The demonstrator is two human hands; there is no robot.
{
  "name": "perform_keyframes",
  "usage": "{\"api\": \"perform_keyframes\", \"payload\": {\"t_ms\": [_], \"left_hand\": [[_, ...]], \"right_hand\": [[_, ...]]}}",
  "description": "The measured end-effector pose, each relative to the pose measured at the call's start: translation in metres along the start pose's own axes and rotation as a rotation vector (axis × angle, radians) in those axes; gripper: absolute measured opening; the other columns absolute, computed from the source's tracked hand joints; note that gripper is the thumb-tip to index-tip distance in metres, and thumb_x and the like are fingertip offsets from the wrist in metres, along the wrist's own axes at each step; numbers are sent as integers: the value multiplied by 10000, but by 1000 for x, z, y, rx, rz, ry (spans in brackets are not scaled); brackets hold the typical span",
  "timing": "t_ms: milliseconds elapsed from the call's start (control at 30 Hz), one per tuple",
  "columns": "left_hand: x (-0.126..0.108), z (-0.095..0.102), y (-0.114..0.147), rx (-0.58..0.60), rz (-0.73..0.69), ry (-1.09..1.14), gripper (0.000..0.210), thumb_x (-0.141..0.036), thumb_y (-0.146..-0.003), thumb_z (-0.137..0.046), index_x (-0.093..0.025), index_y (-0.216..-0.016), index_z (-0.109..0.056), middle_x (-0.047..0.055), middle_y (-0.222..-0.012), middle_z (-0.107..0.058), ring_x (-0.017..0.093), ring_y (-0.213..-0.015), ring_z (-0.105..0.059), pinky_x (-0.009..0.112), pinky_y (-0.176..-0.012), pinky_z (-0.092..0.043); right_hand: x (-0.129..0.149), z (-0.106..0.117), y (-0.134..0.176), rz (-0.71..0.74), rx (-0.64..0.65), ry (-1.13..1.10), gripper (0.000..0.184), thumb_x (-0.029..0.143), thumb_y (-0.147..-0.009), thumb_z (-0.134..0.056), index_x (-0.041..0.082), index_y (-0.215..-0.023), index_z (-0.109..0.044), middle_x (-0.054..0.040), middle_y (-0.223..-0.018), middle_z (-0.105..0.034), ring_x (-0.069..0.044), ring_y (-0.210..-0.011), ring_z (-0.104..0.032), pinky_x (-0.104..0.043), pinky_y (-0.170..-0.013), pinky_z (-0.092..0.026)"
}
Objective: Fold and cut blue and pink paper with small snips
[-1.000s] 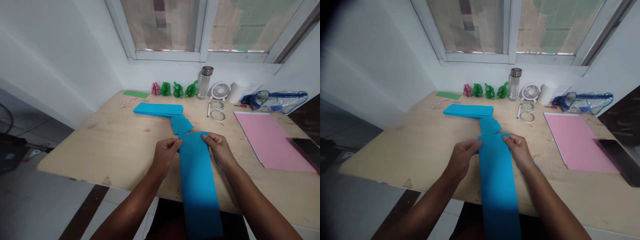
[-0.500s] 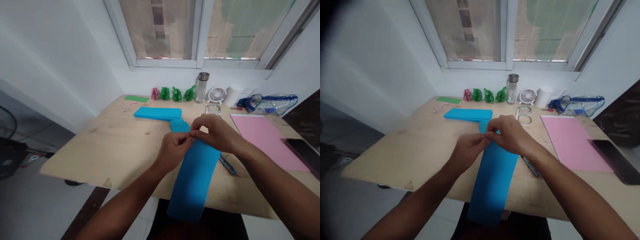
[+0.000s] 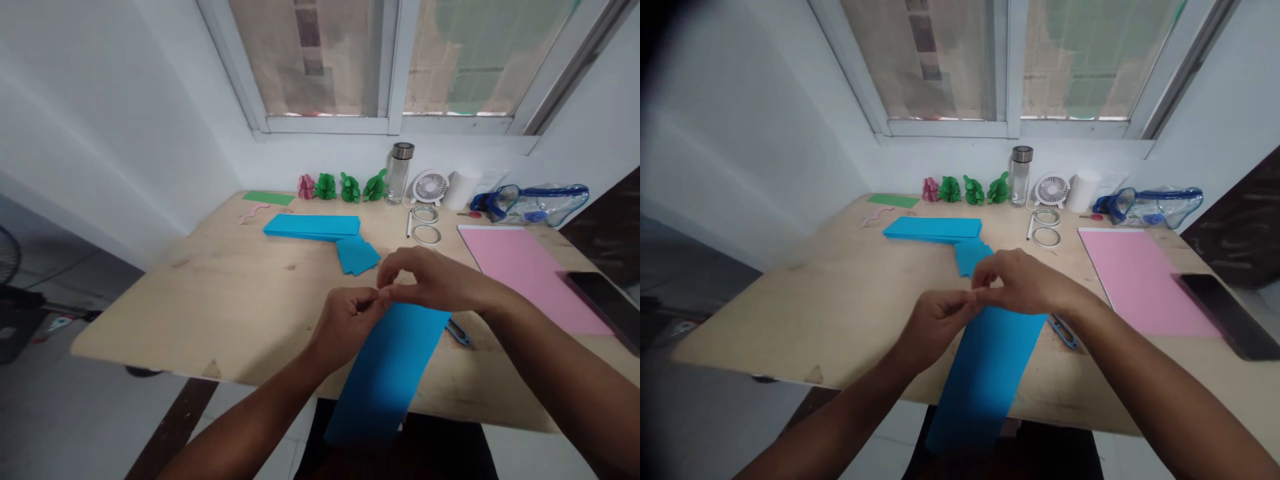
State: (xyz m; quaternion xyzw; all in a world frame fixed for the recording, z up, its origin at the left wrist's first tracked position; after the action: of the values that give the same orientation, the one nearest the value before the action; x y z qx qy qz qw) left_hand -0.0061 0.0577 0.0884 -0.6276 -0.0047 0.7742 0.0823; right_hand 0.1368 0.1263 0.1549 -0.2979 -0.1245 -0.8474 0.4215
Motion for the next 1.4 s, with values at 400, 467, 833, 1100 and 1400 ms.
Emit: {"api": "perform_keyframes", "payload": {"t_ms": [400,467,833,1100,1400], "left_hand": [[3,5,1,52,49,-33,403,-399,-813,-531,-178,-509,-386,-41,-545,-247,88,-528,-243,235,-479,-194],[8,6,5,70,72,-54,405,-405,-818,-528,-177,-509,-398,-40,-547,-253,91,-533,-257,236,-487,-206],[49,53,41,288,384,-169,390,-448,-742,-580,-180,-483,-463,-45,-506,-300,92,-506,-265,223,-477,-205],[62,91,46,371,567,-188,320,-483,-723,-604,-199,-603,-687,44,-626,-638,169,-624,-558,244,-603,-399],[81,138,40,42,526,-372,328,-501,-698,-600,-192,-633,-687,68,-659,-679,200,-619,-601,268,-553,-439]], "right_hand": [[-6,13,-1,-37,-199,69,192,330,-807,-598,204,-666,-634,-12,-667,-639,-155,-633,-560,-263,-574,-351],[-11,24,1,-67,-242,18,217,370,-790,-605,213,-641,-626,-6,-648,-634,-157,-619,-556,-265,-560,-358],[-74,33,43,-409,-517,-473,388,561,-546,-770,199,-581,-637,4,-547,-555,-119,-525,-464,-258,-488,-353],[-110,-9,81,-569,-622,-620,384,540,-540,-795,201,-550,-614,12,-534,-532,-120,-522,-454,-257,-487,-358],[-110,-48,91,-725,-685,-653,401,509,-550,-769,195,-527,-520,47,-456,-464,-87,-411,-369,-235,-389,-284]]}}
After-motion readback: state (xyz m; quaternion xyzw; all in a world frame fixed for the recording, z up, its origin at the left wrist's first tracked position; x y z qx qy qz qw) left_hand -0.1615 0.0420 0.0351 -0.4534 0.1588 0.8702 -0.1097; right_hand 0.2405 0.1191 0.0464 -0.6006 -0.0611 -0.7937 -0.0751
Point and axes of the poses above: each hand's wrist, its own y-axis away from the middle knuckle, its own z-axis out of the back of the hand, x = y × z, the point moved 2 cm from there along -y, towards the middle knuckle
